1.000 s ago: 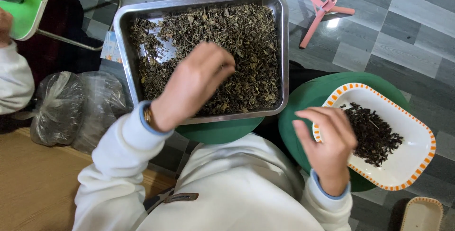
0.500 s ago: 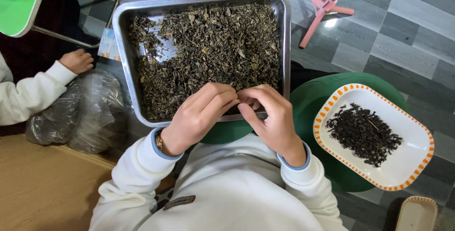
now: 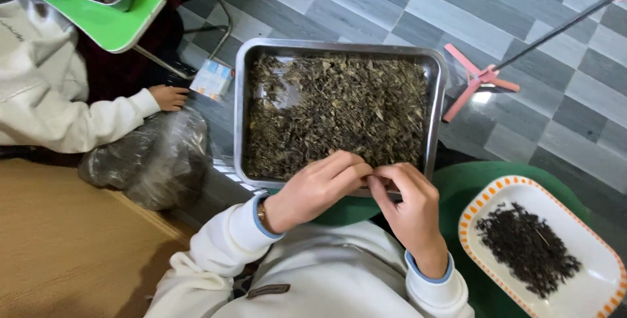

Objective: Sorting dried tea leaves by hand to remove stems and impurities from a metal tray into a separate bowl.

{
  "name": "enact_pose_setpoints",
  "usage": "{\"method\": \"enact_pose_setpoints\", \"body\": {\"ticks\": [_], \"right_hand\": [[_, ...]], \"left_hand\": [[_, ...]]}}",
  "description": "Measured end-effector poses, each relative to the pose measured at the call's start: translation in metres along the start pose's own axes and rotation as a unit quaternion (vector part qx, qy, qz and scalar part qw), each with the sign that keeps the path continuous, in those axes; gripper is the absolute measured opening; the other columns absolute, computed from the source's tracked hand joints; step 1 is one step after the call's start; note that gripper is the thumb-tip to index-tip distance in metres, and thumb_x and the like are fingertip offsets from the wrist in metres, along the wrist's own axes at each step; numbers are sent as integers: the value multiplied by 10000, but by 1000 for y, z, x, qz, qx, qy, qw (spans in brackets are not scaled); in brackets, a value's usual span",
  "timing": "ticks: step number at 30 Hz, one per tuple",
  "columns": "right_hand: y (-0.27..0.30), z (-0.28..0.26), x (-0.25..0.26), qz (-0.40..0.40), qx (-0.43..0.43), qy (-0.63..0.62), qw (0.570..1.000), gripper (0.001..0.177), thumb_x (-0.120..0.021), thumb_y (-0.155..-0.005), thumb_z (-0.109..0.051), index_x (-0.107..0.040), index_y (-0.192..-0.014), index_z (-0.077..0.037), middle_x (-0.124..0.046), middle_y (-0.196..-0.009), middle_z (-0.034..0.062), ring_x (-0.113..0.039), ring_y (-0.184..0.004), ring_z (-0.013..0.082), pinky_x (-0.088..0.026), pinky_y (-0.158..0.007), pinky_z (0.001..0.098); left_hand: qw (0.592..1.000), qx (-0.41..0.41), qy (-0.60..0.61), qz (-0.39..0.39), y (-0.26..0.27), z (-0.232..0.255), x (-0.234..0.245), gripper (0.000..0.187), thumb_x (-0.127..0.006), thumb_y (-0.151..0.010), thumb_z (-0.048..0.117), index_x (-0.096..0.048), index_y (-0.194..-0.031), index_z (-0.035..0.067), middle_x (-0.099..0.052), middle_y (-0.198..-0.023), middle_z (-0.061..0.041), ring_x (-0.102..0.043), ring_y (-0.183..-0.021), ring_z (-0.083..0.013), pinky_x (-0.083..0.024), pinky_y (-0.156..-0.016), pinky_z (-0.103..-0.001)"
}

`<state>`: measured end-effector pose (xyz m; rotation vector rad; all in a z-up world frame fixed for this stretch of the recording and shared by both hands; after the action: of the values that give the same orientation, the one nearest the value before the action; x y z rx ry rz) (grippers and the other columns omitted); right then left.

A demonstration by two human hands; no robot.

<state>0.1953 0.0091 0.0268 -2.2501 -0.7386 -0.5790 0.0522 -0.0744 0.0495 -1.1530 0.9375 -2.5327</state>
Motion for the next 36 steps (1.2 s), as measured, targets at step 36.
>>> {"method": "enact_pose_setpoints", "body": {"ticks": [36], "right_hand": [[-38, 16, -39, -77, 27, 203, 976, 143, -807, -924, -110, -712, -1018, -59, -620, -929, 71, -628, -903, 242, -576, -768, 362]], "left_hand": [[906, 282, -303, -82, 45, -73, 9, 206, -714, -1030, 258, -659, -1114, 78, -562, -919, -23, -704, -806, -223, -623, -602, -411]]}}
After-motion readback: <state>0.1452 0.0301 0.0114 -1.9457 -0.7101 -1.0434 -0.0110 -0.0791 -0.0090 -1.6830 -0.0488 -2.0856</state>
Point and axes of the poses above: each hand's wrist, its own y-axis away from the middle knuckle, its own x-axis out of the back of the hand, z = x × y, the point moved 4 cm from there along -y, towards the middle knuckle
